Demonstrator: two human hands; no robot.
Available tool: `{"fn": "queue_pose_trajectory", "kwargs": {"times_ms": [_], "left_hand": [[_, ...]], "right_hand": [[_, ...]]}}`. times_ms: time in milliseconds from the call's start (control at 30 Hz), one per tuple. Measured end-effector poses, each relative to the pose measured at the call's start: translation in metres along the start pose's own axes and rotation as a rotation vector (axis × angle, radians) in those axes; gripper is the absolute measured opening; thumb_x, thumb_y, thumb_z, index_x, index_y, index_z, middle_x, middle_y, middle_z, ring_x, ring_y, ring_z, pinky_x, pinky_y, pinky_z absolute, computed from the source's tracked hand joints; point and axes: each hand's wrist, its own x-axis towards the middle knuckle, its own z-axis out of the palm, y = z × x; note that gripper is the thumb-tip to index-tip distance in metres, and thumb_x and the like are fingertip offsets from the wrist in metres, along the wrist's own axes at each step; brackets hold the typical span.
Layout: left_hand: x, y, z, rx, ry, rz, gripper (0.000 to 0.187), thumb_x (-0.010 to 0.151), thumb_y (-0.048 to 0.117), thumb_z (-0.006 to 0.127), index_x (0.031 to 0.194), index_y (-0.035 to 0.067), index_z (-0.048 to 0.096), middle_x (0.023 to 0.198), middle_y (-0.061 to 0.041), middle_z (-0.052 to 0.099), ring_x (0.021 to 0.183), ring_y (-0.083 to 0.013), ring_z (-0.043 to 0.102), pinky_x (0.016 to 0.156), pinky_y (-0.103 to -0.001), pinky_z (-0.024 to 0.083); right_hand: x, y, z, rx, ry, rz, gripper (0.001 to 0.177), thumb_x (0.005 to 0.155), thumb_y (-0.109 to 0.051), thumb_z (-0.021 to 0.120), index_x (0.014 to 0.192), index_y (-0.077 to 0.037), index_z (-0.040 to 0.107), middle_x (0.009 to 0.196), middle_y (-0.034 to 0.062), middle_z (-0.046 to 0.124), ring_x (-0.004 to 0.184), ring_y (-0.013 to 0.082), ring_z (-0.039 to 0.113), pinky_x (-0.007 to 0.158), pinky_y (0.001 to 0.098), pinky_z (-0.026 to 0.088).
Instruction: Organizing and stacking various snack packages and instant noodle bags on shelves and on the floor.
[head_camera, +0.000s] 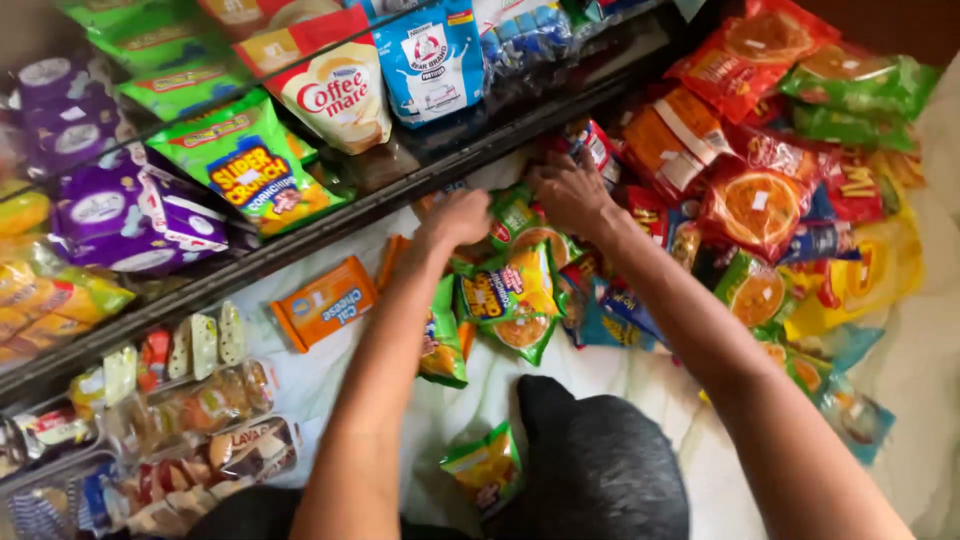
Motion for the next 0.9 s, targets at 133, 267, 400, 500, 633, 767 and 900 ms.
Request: {"fn": "queue_pose_trajectory", "kwargs": {"times_ms": [133, 267, 400, 500, 633, 767, 900], "left_hand": [[-0.02, 0.027, -0.019, -0.205, 0.128, 0.143, 0.047, 0.067, 0.02, 0.078, 0.11, 0.004, 0.072, 0.103, -0.027, 0.07, 0.103, -0.0436, 0.066, 0.087, -0.051, 0.054], [-0.027, -0.006, 0.022, -0.198, 0.025, 0.145, 0.027, 0.092, 0.024, 0.065, 0.108, 0.004, 0.074, 0.106, -0.027, 0.071, 0.103, -0.0426, 0.068, 0.089, -0.052, 0.054], [-0.047, 0.008, 0.036, -0.007, 0.134, 0.165, 0.024, 0.079, 0.021, 0.072, 0.095, 0.004, 0.075, 0.1, -0.023, 0.072, 0.091, -0.0412, 0.07, 0.078, -0.054, 0.055], [-0.08, 0.041, 0.103, 0.101, -0.223, 0.456, 0.029, 0.083, 0.031, 0.069, 0.085, 0.004, 0.078, 0.085, -0.019, 0.075, 0.077, -0.0348, 0.072, 0.07, -0.049, 0.057], [-0.191, 0.061, 0.217, 0.171, -0.825, 0.743, 0.098, 0.056, 0.057, 0.096, 0.138, 0.022, 0.056, 0.145, -0.016, 0.045, 0.126, -0.0427, 0.05, 0.102, -0.057, 0.046], [-0.262, 0.064, 0.141, 0.225, -0.891, 0.578, 0.095, 0.052, 0.041, 0.096, 0.138, 0.029, 0.057, 0.147, -0.015, 0.041, 0.131, -0.0429, 0.045, 0.097, -0.06, 0.048], [-0.267, 0.037, 0.178, 0.032, -0.442, 0.753, 0.068, 0.067, 0.031, 0.086, 0.13, 0.026, 0.061, 0.159, -0.02, 0.035, 0.119, -0.0428, 0.054, 0.085, -0.054, 0.053]], "right_hand": [[0.0, -0.001, 0.014, 0.014, -0.316, -0.033, 0.03, 0.089, -0.024, 0.07, 0.12, -0.024, 0.071, 0.116, 0.0061, 0.072, 0.112, 0.0357, 0.067, 0.091, 0.0568, 0.051], [0.016, -0.043, -0.059, -0.207, -0.739, 0.099, 0.048, 0.083, -0.05, 0.076, 0.12, -0.021, 0.071, 0.101, 0.0089, 0.075, 0.1, 0.0307, 0.074, 0.094, 0.0563, 0.052], [0.017, -0.04, -0.058, -0.19, -0.868, 0.082, 0.09, 0.074, -0.046, 0.081, 0.152, -0.025, 0.041, 0.097, 0.0123, 0.074, 0.093, 0.0343, 0.071, 0.079, 0.0542, 0.053], [0.022, -0.052, -0.062, -0.117, -0.906, 0.142, 0.094, 0.078, -0.056, 0.079, 0.155, -0.023, 0.037, 0.104, 0.0163, 0.071, 0.097, 0.0369, 0.07, 0.077, 0.0537, 0.056], [0.01, -0.075, -0.053, -0.212, -0.536, 0.108, 0.07, 0.079, -0.049, 0.079, 0.14, -0.022, 0.056, 0.132, 0.0112, 0.061, 0.124, 0.033, 0.056, 0.095, 0.055, 0.045], [-0.009, -0.079, -0.046, -0.184, -0.417, -0.087, 0.064, 0.082, -0.041, 0.076, 0.141, -0.023, 0.058, 0.138, 0.0058, 0.055, 0.133, 0.0308, 0.048, 0.11, 0.0584, 0.038], [-0.014, -0.075, -0.04, -0.084, -0.124, -0.167, 0.065, 0.077, -0.033, 0.076, 0.139, -0.022, 0.061, 0.144, 0.011, 0.053, 0.129, 0.0318, 0.048, 0.106, 0.0638, 0.035]]}}
